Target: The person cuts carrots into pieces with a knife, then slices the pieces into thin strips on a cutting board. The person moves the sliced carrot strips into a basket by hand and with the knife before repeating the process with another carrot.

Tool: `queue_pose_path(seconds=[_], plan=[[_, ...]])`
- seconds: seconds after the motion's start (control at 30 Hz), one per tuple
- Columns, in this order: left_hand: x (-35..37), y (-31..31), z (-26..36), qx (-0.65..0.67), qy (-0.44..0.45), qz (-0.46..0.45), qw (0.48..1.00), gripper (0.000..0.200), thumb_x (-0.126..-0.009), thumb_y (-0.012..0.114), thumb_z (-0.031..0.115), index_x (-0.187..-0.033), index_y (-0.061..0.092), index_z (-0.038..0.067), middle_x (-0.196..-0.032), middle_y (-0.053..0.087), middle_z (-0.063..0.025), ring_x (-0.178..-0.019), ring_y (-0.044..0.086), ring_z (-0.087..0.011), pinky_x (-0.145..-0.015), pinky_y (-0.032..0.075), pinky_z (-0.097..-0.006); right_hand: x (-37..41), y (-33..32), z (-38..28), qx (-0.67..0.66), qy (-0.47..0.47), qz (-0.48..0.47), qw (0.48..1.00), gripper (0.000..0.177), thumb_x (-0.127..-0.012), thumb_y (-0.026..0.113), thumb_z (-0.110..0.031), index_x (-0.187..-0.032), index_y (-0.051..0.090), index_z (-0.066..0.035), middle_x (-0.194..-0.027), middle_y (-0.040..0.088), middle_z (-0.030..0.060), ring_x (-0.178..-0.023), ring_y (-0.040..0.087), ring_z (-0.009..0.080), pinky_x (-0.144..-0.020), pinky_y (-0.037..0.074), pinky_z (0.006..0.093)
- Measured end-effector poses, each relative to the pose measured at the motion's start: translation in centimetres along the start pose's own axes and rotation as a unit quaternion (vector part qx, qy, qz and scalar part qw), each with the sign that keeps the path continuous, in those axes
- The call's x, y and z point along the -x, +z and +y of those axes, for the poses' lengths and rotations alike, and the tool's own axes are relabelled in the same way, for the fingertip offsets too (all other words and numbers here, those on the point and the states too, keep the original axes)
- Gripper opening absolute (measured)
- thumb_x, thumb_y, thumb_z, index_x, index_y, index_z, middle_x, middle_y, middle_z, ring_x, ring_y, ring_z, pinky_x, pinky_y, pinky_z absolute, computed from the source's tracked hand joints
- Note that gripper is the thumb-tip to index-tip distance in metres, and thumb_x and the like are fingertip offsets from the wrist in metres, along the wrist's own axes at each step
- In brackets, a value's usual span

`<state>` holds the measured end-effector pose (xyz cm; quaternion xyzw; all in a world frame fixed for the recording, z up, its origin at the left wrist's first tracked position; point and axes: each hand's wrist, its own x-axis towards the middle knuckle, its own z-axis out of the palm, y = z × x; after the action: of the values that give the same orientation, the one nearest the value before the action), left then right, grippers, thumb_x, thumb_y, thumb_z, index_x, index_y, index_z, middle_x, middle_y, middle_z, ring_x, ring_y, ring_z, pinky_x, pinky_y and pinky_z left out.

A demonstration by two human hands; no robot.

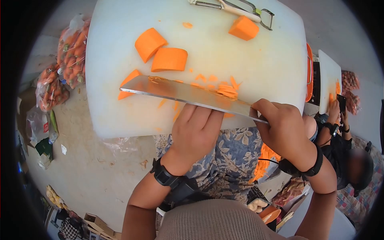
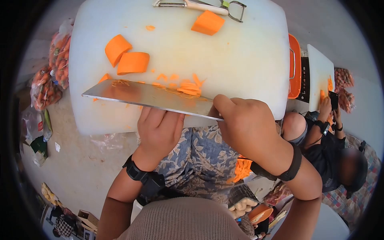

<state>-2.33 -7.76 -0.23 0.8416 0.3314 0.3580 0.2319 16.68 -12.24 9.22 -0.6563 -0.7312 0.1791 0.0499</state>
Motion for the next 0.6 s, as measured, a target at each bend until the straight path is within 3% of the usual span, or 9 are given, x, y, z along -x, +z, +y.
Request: queue_pose_path(seconds=[0.03,0.1,0.33,0.4,0.5,0.6], plan=[[0.0,0.0,0.1,-0.002,0.002,0.002,1.000,0.023,-0.075,0.072,0.002,-0.097,0.070,-0.001,-0.099,0.063,-0.0146,-0.091,0.060,-0.0350,-0.081,0.050,-0.0426,0.1,-0.2,-0.1,0.001,-0.002,0.003,1.000,0.021,-0.068,0.067,0.000,-0.083,0.055,-0.007,-0.066,0.061,0.0085,-0.059,0.063,0.0290,-0.054,0.049,0.0379],[-0.1,0.1,0.1,-0.036,0.012,0.048,0.998,0.022,-0.074,0.066,0.002,-0.096,0.071,0.003,-0.101,0.063,-0.0087,-0.092,0.061,-0.0282,-0.080,0.054,-0.0341,0.6,-0.7,-0.3,-0.015,0.013,0.015,1.000,0.023,-0.068,0.069,-0.001,-0.085,0.056,-0.008,-0.067,0.061,0.0084,-0.060,0.063,0.0290,-0.054,0.049,0.0388],[0.5,0.0,-0.2,-0.035,0.022,0.069,0.997,0.022,-0.074,0.068,0.002,-0.096,0.073,0.004,-0.105,0.063,-0.0081,-0.093,0.060,-0.0276,-0.079,0.053,-0.0346,2.0,-2.9,-1.4,0.034,0.030,-0.013,0.999,0.026,-0.066,0.071,-0.002,-0.085,0.056,-0.008,-0.067,0.059,0.0078,-0.062,0.062,0.0283,-0.056,0.049,0.0396],[0.7,-0.1,-0.1,-0.034,0.011,0.063,0.997,0.024,-0.071,0.072,0.001,-0.095,0.072,0.001,-0.104,0.064,-0.0129,-0.092,0.060,-0.0336,-0.082,0.049,-0.0415,2.1,-2.7,-1.2,0.040,0.017,-0.019,0.999,0.025,-0.067,0.068,0.001,-0.090,0.063,-0.006,-0.068,0.064,0.0070,-0.060,0.064,0.0257,-0.051,0.044,0.0357],[0.5,-0.2,-0.2,-0.019,0.017,0.049,0.998,0.024,-0.072,0.068,0.002,-0.096,0.072,0.003,-0.102,0.064,-0.0084,-0.092,0.060,-0.0288,-0.081,0.052,-0.0350,2.1,-2.4,-0.9,0.046,0.015,-0.031,0.998,0.023,-0.068,0.068,0.001,-0.089,0.062,-0.007,-0.068,0.064,0.0050,-0.060,0.064,0.0253,-0.050,0.043,0.0359],[0.0,-0.2,-0.1,-0.001,-0.003,0.051,0.999,0.024,-0.073,0.068,0.002,-0.096,0.072,0.002,-0.101,0.064,-0.0087,-0.092,0.060,-0.0293,-0.082,0.052,-0.0354,1.8,-2.1,-0.9,0.035,0.017,-0.026,0.999,0.021,-0.068,0.067,0.001,-0.086,0.060,-0.008,-0.066,0.063,0.0052,-0.060,0.064,0.0259,-0.050,0.043,0.0359]])
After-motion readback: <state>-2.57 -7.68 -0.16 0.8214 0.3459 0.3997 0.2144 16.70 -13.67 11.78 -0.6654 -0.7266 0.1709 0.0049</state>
